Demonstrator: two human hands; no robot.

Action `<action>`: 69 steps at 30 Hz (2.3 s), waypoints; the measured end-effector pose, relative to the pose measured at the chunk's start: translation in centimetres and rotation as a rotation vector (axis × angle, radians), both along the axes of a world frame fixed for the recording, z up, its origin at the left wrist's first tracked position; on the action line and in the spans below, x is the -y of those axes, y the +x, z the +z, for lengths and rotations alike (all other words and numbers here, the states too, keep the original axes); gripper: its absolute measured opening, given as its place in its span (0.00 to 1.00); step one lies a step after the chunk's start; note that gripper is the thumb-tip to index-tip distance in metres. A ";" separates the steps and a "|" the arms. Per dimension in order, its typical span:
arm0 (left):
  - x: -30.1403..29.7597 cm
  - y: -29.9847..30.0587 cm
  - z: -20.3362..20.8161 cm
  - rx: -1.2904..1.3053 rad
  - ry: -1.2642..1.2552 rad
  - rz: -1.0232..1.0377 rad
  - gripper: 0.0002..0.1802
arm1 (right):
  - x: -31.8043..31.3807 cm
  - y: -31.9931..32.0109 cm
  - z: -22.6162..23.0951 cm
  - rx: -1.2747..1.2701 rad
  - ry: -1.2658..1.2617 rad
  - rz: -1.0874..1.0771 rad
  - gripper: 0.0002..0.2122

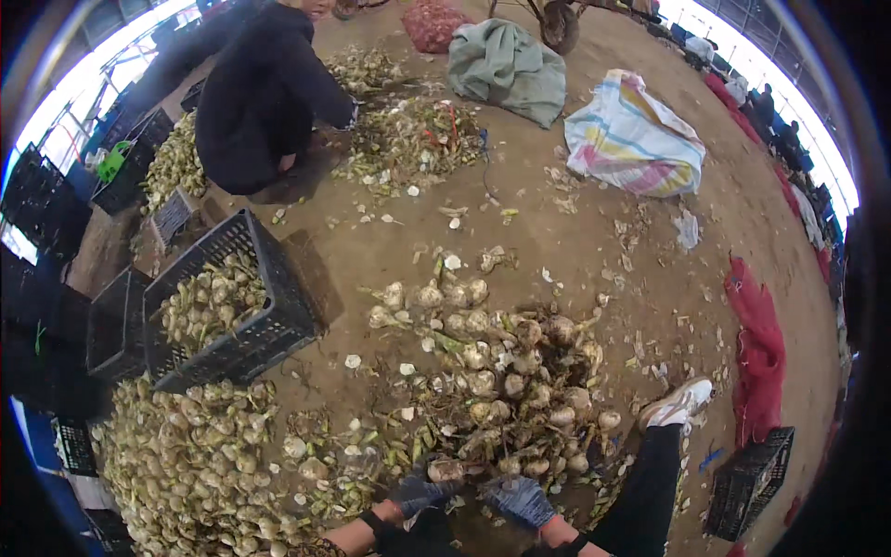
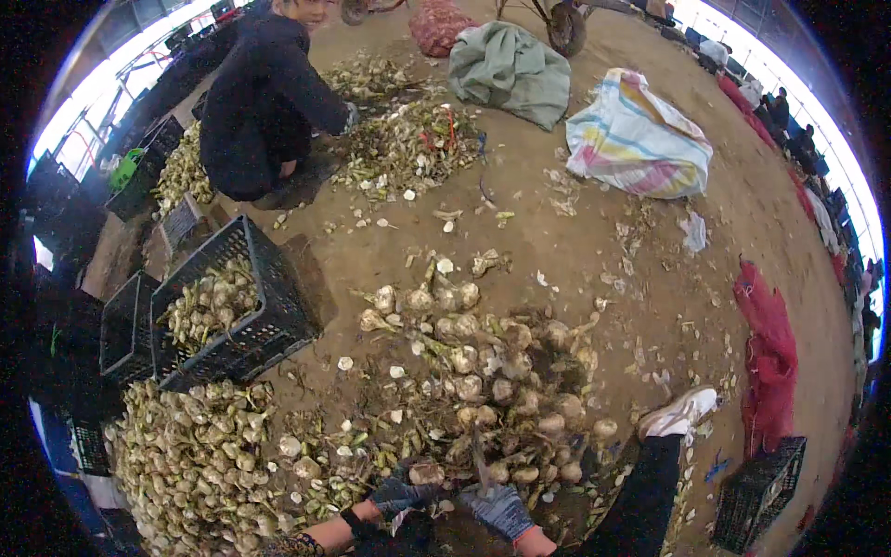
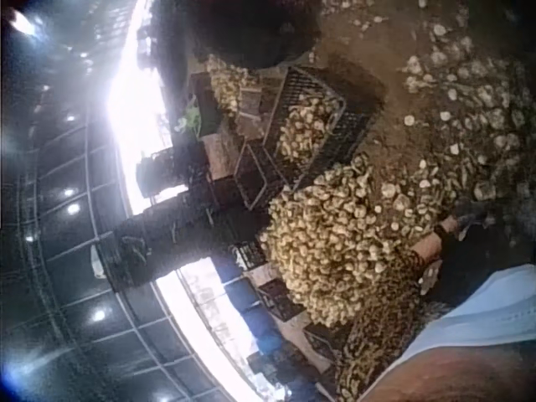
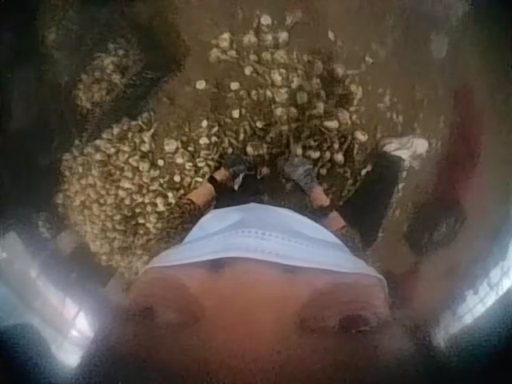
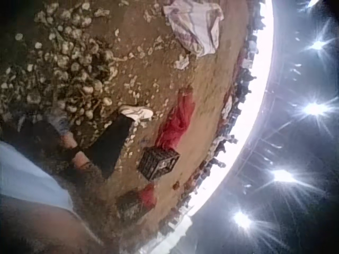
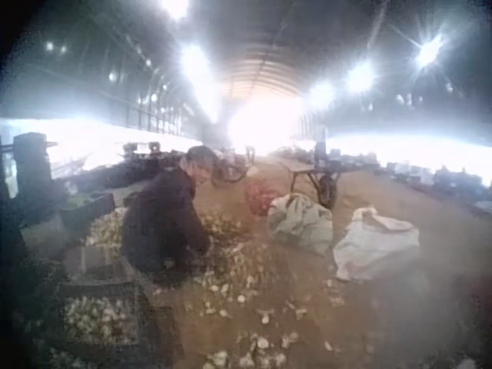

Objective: Cleaning and trimming garlic heads from a large pile using a cleaver.

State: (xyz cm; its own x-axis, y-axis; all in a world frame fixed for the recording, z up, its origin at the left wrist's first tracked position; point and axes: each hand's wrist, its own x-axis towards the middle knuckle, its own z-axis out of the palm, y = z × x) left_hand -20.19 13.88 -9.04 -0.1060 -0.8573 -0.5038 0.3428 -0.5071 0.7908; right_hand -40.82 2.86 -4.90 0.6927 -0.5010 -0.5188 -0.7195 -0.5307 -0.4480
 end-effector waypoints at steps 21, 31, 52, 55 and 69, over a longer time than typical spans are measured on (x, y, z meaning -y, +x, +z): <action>1.4 -0.2 1.4 -0.093 0.162 0.036 0.38 | -1.5 2.4 2.9 0.055 0.167 -0.225 0.13; 1.7 -0.3 2.8 -0.004 0.166 0.014 0.35 | -2.5 2.1 2.1 0.111 0.234 -0.309 0.15; 1.2 -0.7 0.9 -0.111 0.175 0.052 0.40 | -2.8 1.2 1.2 0.157 0.194 -0.337 0.20; 0.1 -0.1 -1.2 -0.154 0.135 0.050 0.40 | -3.0 1.3 2.5 0.215 0.162 -0.401 0.16; 9.2 6.3 -0.9 1.212 -0.285 0.165 0.41 | -3.0 -0.3 0.8 0.116 0.223 -0.470 0.19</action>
State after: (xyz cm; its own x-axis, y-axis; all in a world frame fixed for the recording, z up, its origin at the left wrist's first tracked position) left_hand -13.94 4.65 -9.91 0.4130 -0.9107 0.0028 -0.6368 -0.2866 0.7158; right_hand -41.13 5.89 -4.11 0.4796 -0.6575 -0.5810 -0.7955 -0.0464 -0.6042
